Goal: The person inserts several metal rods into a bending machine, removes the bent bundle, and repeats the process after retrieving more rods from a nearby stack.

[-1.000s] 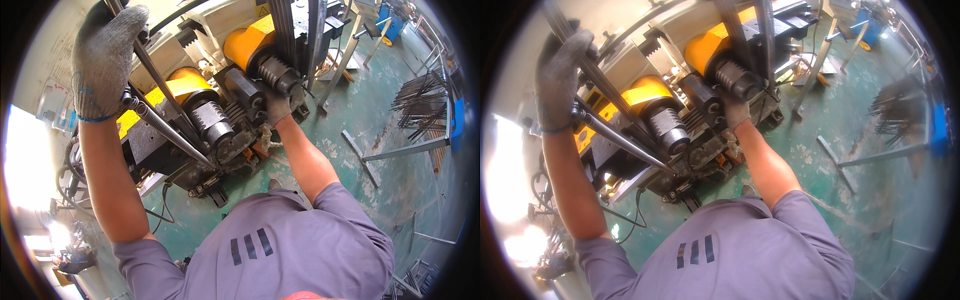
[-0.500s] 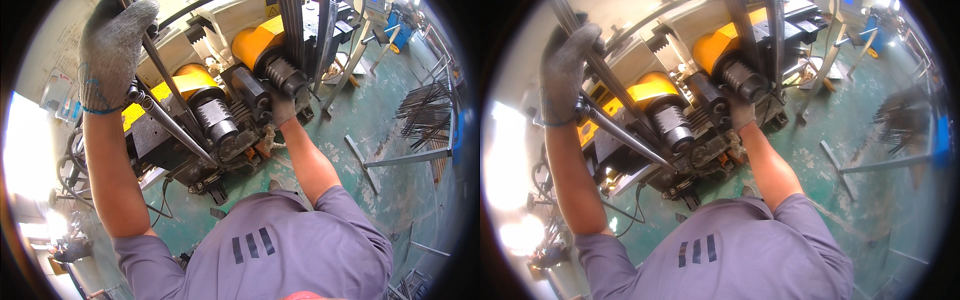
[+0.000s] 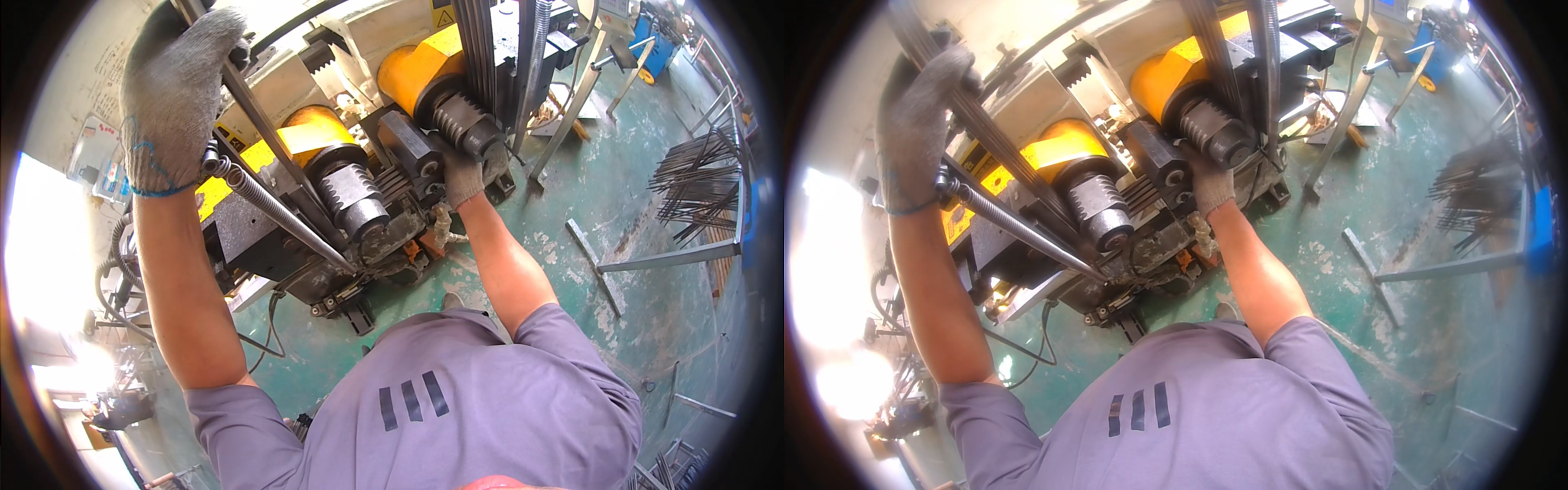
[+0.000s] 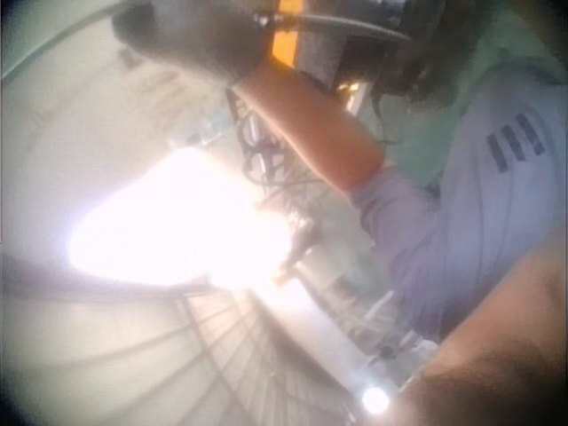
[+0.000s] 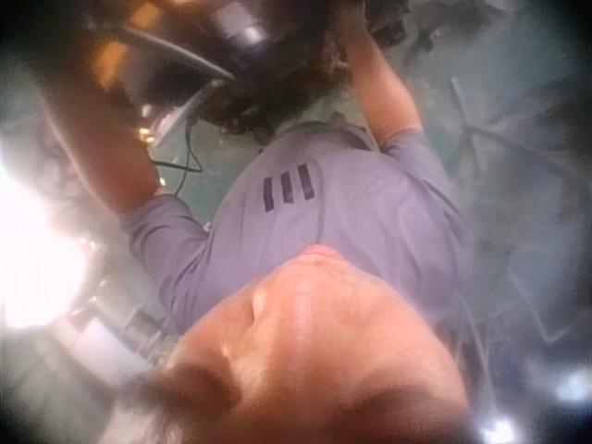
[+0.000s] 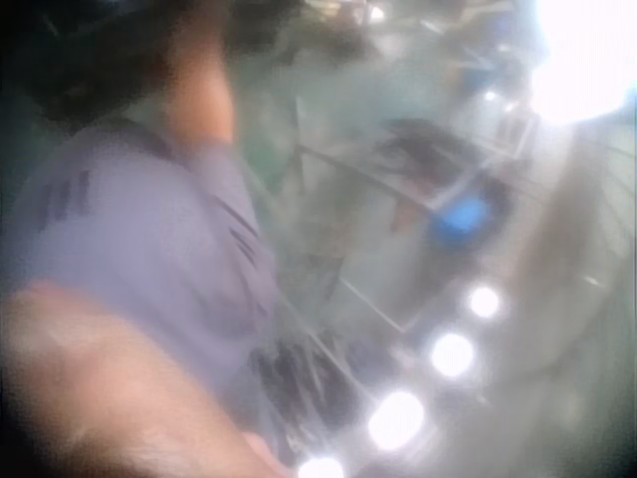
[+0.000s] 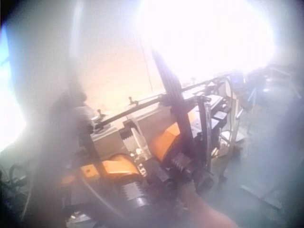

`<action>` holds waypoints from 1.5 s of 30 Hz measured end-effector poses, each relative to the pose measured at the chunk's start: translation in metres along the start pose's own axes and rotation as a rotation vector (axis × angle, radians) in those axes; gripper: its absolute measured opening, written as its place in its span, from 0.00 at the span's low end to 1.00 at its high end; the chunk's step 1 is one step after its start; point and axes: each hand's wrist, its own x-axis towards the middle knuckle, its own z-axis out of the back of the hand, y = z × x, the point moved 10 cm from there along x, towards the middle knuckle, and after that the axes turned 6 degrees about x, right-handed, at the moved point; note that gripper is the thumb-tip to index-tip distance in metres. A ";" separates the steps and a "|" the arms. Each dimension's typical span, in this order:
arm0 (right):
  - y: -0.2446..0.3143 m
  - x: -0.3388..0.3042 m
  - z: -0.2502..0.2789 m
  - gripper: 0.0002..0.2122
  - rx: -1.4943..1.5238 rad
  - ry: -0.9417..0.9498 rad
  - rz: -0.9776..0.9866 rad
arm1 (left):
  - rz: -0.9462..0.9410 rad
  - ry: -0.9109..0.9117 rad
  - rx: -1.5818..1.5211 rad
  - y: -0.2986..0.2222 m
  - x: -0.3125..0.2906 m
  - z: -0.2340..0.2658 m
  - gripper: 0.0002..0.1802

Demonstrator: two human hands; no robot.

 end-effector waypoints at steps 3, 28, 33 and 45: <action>0.004 -0.003 -0.001 0.17 0.059 0.013 -0.035 | 0.057 -0.117 0.120 0.001 -0.008 0.012 0.23; -0.041 -0.018 -0.002 0.11 0.439 -0.046 -0.242 | 0.288 0.154 -0.140 0.025 -0.026 0.011 0.23; -0.054 -0.025 -0.010 0.17 0.582 -0.040 -0.470 | 0.328 0.102 -0.059 0.043 -0.029 0.018 0.27; -0.055 -0.026 -0.012 0.14 0.444 0.056 -0.567 | 0.354 0.205 -0.046 0.036 -0.028 0.011 0.23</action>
